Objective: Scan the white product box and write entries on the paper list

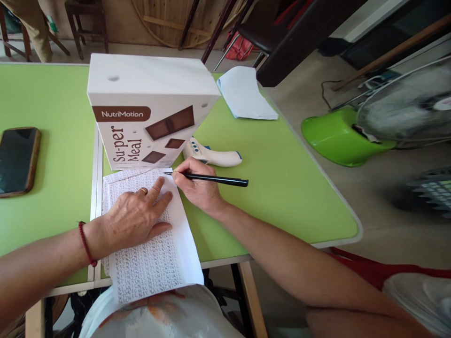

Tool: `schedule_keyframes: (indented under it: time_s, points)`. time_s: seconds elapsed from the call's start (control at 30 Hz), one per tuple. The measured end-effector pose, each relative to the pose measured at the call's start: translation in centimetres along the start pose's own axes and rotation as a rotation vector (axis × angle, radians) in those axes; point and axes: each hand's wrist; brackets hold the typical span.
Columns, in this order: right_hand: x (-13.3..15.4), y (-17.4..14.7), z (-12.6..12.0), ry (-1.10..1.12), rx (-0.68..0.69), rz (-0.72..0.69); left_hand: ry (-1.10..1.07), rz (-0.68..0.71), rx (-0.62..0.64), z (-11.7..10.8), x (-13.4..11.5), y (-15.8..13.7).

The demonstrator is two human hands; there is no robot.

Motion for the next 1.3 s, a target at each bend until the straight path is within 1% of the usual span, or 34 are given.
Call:
schedule_keyframes:
  time_s: [0.27, 0.5, 0.67, 0.83, 0.93, 1.0, 1.03, 1.07, 1.13, 1.2, 1.23, 1.27, 1.3]
  points:
    - [0.0, 0.1, 0.0, -0.033, -0.026, -0.01, -0.003, 0.001, 0.017, 0.0, 0.0, 0.0]
    - [-0.1, 0.0, 0.0, -0.032, 0.004, -0.019, 0.008, 0.002, -0.014, 0.2, 0.0, 0.0]
    - [-0.2, 0.0, 0.0, -0.018, 0.009, -0.043, 0.009, 0.005, -0.011, 0.1, 0.1, 0.0]
    - [0.0, 0.0, -0.6, -0.048, -0.069, -0.117, 0.006, -0.001, 0.015, 0.0, 0.0, -0.1]
    - [0.1, 0.2, -1.5, -0.126, -0.088, -0.237, -0.01, 0.011, -0.048, 0.4, 0.2, -0.1]
    - [0.1, 0.5, -2.3, -0.194, -0.029, -0.332, -0.046, 0.036, -0.152, 0.6, 0.8, -0.1]
    - [0.0, 0.5, -2.7, -0.235, 0.011, -0.371, -0.084, 0.045, -0.235, 0.6, 1.2, 0.0]
    - [0.0, 0.5, -3.0, -0.279, 0.048, -0.402, -0.142, 0.045, -0.345, 0.6, 1.7, 0.1]
    - [0.0, 0.5, -3.5, -0.382, 0.094, -0.447, -0.309, 0.013, -0.64, 0.3, 2.9, 0.2]
    - [0.2, 0.2, -3.8, -0.486, 0.118, -0.485, -0.488, -0.096, -0.947, 0.0, 4.2, 0.4]
    - [0.4, 0.1, -3.9, -0.53, 0.129, -0.501, -0.563, -0.17, -1.074, 0.0, 4.8, 0.5]
    - [0.6, 0.0, -3.9, -0.568, 0.141, -0.513, -0.624, -0.256, -1.167, 0.0, 5.3, 0.5]
    - [0.8, -0.1, -4.0, -0.6, 0.155, -0.524, -0.673, -0.34, -1.227, 0.2, 5.9, 0.6]
Point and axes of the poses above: each hand's wrist, its own y-axis towards the middle knuckle, its own z-axis out of the palm, x = y × z, and after that the axes turned 7 degrees about y, right-handed
